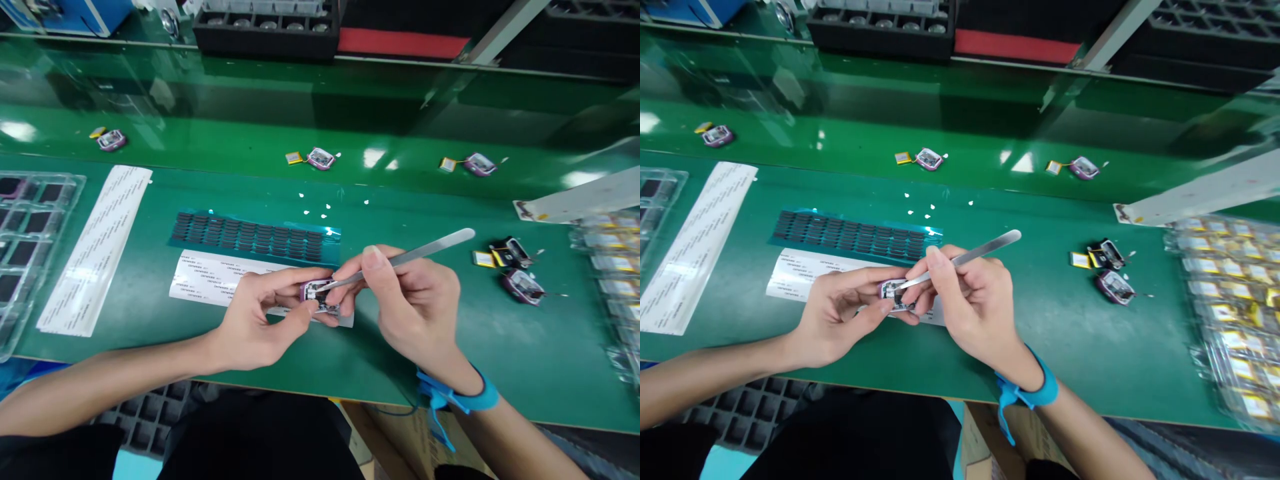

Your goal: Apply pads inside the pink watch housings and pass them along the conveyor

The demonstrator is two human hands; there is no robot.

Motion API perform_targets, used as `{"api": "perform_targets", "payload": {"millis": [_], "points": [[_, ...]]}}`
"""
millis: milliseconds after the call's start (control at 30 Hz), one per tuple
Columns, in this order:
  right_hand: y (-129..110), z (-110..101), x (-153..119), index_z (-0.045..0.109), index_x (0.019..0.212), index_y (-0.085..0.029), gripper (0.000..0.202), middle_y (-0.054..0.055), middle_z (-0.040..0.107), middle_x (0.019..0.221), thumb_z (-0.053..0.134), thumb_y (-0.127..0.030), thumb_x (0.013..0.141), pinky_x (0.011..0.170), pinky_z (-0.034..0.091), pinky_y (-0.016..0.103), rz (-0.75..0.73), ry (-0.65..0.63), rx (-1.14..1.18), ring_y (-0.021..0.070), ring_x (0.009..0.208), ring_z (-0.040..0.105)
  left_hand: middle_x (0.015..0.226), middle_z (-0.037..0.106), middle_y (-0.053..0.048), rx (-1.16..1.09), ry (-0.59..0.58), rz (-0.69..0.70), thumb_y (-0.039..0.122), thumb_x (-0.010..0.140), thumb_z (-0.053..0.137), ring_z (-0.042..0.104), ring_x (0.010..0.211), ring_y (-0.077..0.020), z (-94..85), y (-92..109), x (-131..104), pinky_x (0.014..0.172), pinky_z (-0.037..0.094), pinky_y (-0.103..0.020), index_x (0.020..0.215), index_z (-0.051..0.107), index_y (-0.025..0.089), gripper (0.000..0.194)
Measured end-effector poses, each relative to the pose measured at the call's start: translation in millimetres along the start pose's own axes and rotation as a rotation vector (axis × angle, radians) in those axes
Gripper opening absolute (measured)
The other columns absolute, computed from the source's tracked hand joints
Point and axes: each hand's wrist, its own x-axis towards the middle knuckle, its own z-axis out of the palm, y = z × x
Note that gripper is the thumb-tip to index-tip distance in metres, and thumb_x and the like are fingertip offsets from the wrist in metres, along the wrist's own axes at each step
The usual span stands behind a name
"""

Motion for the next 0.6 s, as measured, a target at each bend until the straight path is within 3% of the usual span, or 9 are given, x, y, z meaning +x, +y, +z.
{"api": "perform_targets", "payload": {"millis": [200,367,467,600], "points": [[1,-1,-14,0.077,0.084,-0.024,0.036,0.003,0.074,0.069,0.055,-0.044,0.105,0.046,0.057,0.029,-0.113,0.006,-0.084,0.016,0.052,0.069,0.094,0.083,-0.009,0.103,0.011,-0.031,0.016,0.095,0.063,0.082,0.074,-0.023,-0.1,2,2,0.071,0.07,-0.032,0.113,0.075,0.012,0.023],[4,-22,0,0.078,0.089,-0.03,0.029,0.004,0.075,0.075,0.057,-0.044,0.104,0.052,0.059,0.036,-0.223,0.202,-0.065,0.0205,0.06,0.07,0.093,0.083,-0.009,0.231,0.087,0.027,0.02,0.096,0.062,0.081,0.071,-0.0203,-5.7,0,7,0.066,0.067,-0.027,0.113,0.075,0.013,0.023],[18,-30,24,0.078,0.091,-0.026,0.027,0.005,0.077,0.087,0.062,-0.046,0.101,0.058,0.059,0.033,-0.151,0.06,-0.19,0.019,0.07,0.072,0.096,0.083,-0.008,0.387,0.179,0.044,0.027,0.097,0.064,0.079,0.069,-0.0182,-11.6,-1,15,0.065,0.064,-0.027,0.112,0.076,0.015,0.023],[49,-34,47,0.078,0.101,-0.021,0.041,0.007,0.078,0.098,0.061,-0.058,0.098,0.063,0.059,0.03,-0.01,-0.089,-0.23,0.0185,0.078,0.072,0.091,0.082,-0.005,0.738,0.259,0.163,0.03,0.097,0.064,0.076,0.077,-0.0192,-23.6,-4,25,0.076,0.06,-0.033,0.102,0.076,0.019,0.018]]}}
